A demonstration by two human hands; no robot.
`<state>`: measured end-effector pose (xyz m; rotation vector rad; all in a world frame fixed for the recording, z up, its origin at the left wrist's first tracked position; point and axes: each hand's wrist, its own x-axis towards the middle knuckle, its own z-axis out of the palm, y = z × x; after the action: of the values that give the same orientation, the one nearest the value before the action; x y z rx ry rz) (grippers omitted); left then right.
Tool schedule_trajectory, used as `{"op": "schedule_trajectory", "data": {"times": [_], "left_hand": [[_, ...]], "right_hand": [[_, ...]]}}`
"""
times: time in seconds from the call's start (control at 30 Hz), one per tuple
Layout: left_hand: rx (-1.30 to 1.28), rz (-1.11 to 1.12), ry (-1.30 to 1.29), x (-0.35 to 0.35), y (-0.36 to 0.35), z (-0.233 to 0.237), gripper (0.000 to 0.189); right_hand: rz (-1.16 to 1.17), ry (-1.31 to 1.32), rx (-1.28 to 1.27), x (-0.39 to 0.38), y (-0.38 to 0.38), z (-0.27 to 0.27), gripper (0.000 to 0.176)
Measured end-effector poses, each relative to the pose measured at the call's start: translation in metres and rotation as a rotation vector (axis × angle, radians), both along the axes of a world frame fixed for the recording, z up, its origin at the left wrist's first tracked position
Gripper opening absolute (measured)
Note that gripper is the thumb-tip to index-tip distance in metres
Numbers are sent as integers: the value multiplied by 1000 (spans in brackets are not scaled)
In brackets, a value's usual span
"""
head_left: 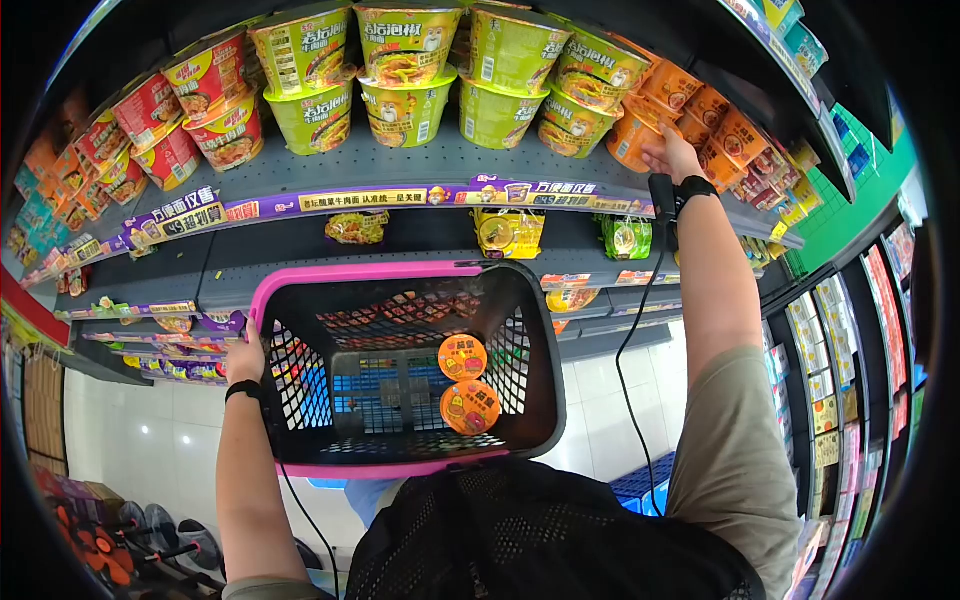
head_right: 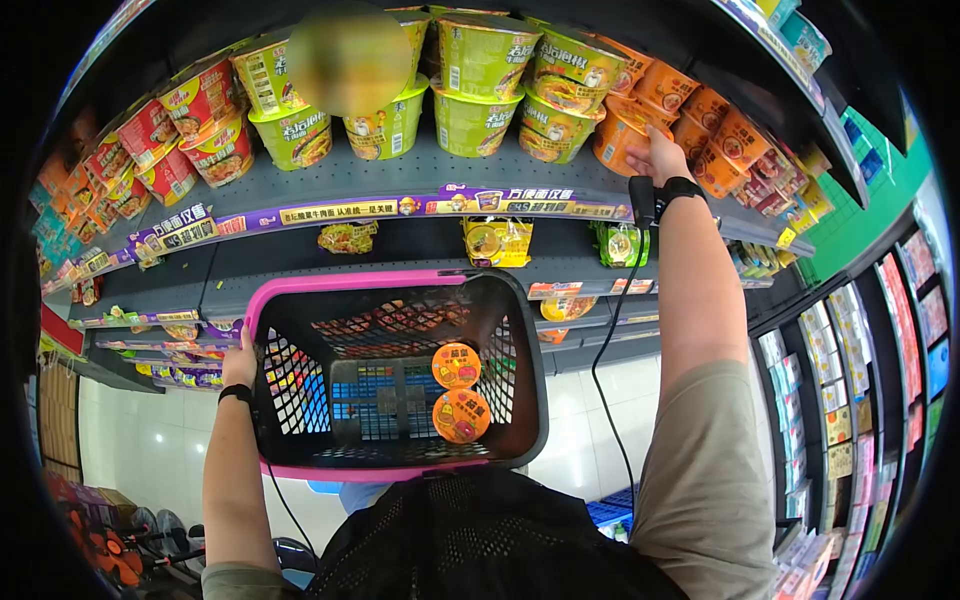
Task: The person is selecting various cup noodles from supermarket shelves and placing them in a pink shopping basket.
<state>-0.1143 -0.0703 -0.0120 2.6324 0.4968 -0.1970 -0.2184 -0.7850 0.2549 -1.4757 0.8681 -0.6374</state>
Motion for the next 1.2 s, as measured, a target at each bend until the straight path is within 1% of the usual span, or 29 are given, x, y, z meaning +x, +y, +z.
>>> {"op": "schedule_trajectory", "data": {"times": [0.1, 0.17, 0.23, 0.3, 0.37, 0.43, 0.5, 0.57, 0.67, 0.7, 0.77, 0.8, 0.83, 0.9, 0.93, 0.97, 1.03, 1.1, 1.2], "left_hand": [[5, -18, -9, 3, 3, -1, 89], [34, -45, 15, 8, 6, -8, 88], [28, -41, 8, 8, 7, -10, 88], [28, -41, 27, 7, 6, -9, 88], [26, -48, 16, 8, 7, -12, 89], [40, -48, 51, 10, 8, -12, 90], [40, -51, 59, 12, 9, -15, 91], [41, -52, 68, 11, 8, -14, 92], [24, -44, 63, 10, 7, -13, 94], [19, -44, 55, 12, 9, -16, 95], [16, -45, 53, 14, 12, -19, 95], [7, -52, 44, 15, 13, -20, 95], [-1, -60, 34, 15, 14, -21, 95], [-2, -55, 30, 17, 17, -26, 95], [-9, -47, 23, 18, 17, -28, 95], [-8, -47, 24, 17, 16, -26, 95], [-19, -51, 20, 14, 14, -20, 96], [-20, -60, 39, 12, 12, -14, 96], [-11, -70, 57, 17, 15, -21, 96]], "right_hand": [[66, -17, -43, -15, 5, -1, 51], [136, -62, 91, -26, 6, -5, 43], [120, -227, 112, -37, 11, -20, 38], [162, -360, 200, -53, 8, -37, 37], [173, -473, 266, -77, 22, -47, 37], [160, -566, 254, -103, 48, -56, 37], [213, -636, 282, -129, 77, -60, 33], [288, -712, 255, -150, 100, -69, 31], [329, -755, 243, -173, 145, -71, 32], [375, -726, 205, -179, 158, -73, 40], [478, -641, 162, -189, 174, -80, 46], [613, -564, 109, -193, 171, -87, 58], [646, -538, 143, -195, 177, -89, 65], [635, -526, 228, -185, 197, -103, 61], [752, -445, 244, -181, 198, -112, 60], [808, -348, 288, -177, 205, -118, 56], [885, -214, 227, -165, 227, -126, 53], [1010, -31, 200, -149, 245, -137, 51], [1061, 99, 242, -129, 269, -169, 58]]}}
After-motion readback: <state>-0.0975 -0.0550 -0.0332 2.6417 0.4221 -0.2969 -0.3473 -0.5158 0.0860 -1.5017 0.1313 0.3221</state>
